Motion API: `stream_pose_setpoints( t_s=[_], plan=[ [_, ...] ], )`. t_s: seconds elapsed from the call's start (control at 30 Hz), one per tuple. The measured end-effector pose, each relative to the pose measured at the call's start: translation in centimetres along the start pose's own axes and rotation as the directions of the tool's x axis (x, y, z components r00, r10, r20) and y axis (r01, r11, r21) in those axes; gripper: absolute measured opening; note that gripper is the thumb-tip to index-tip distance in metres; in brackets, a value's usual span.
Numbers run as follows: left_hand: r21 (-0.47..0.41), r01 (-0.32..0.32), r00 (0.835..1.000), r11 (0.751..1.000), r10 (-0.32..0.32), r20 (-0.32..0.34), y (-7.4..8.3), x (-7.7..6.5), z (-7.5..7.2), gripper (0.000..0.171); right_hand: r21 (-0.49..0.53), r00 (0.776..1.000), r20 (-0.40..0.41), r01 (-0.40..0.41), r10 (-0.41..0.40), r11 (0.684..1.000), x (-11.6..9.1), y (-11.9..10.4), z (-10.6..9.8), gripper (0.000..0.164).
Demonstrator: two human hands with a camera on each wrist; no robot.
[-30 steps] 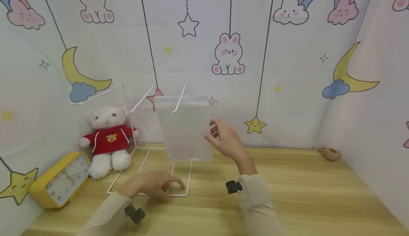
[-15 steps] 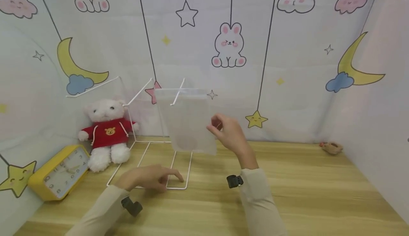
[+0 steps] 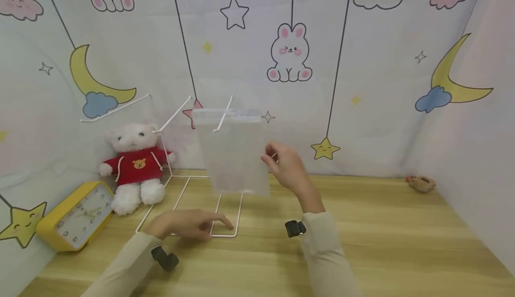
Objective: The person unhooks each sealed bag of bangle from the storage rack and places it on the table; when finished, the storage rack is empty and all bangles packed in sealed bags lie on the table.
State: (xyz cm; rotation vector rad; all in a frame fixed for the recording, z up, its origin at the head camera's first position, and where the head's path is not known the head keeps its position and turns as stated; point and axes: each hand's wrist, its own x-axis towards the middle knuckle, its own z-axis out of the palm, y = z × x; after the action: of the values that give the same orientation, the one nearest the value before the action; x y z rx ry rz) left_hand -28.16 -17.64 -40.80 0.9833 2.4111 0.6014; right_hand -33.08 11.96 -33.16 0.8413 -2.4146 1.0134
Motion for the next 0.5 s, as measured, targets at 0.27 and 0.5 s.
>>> stream_pose_setpoints(
  t_s=[0.27,0.5],
  plan=[
    [0.000,-0.002,1.000,1.000,0.002,0.013,0.4,0.1,-0.4,0.050,-0.003,0.999,-0.032,0.006,-0.006,1.000,0.1,0.0,-1.2,0.011],
    [0.016,-0.014,1.000,1.000,0.014,0.020,0.5,0.1,-0.5,0.050,-0.058,0.997,-0.077,-0.007,0.003,0.998,-0.3,-0.7,-2.7,0.017]
  ],
)
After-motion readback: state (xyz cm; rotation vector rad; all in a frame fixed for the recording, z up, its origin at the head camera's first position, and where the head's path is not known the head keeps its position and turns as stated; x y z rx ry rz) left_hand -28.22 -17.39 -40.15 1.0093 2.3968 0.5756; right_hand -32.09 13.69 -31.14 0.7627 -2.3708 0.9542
